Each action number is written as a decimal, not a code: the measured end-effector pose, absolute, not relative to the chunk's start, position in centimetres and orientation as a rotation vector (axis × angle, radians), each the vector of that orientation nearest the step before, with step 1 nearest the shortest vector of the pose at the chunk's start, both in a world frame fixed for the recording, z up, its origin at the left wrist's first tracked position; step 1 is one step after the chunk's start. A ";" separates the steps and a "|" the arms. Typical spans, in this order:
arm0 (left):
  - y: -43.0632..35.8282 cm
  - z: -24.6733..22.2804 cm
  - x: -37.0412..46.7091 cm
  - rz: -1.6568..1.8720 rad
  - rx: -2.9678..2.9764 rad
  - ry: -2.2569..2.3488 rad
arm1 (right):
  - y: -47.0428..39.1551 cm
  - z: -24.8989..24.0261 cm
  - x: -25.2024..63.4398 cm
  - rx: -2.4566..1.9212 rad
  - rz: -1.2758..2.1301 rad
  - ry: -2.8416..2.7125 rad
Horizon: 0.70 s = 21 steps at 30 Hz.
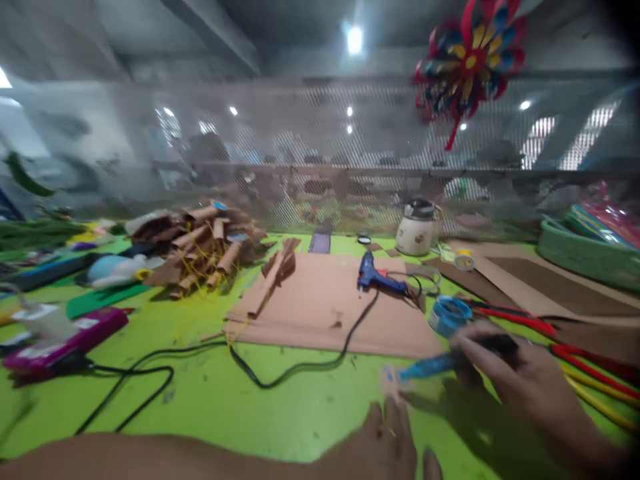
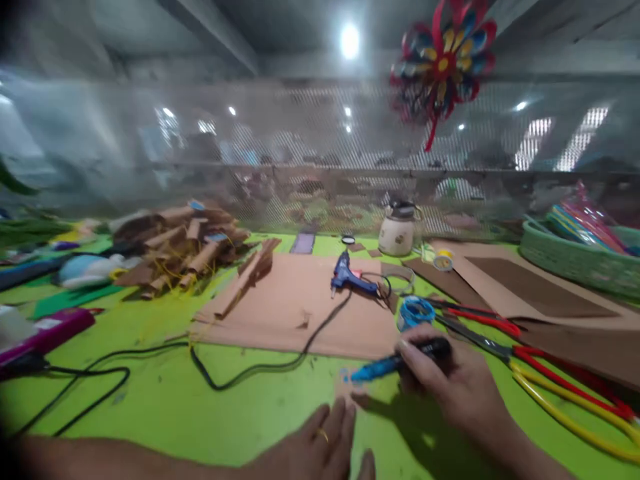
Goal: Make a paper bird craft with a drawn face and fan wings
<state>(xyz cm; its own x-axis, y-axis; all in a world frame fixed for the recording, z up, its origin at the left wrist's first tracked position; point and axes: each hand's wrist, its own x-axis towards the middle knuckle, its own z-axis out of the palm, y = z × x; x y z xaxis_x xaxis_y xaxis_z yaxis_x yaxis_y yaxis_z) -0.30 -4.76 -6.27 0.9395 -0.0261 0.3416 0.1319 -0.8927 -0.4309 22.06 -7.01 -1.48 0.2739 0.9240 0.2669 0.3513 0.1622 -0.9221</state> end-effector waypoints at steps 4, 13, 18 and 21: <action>-5.2 -5.4 -0.4 -0.591 -2.574 -0.078 | -6.8 -0.3 21.7 -1.361 0.609 -1.312; -5.7 -4.3 -0.6 -0.487 -2.642 -0.099 | -6.1 -0.8 22.1 -1.370 0.733 -1.447; -5.4 -4.6 -0.6 -0.550 -2.628 -0.065 | -6.0 -1.2 22.0 -1.388 0.776 -1.460; -5.5 -4.5 -0.4 -0.532 -2.647 -0.077 | -5.8 -1.5 22.0 -1.380 0.774 -1.470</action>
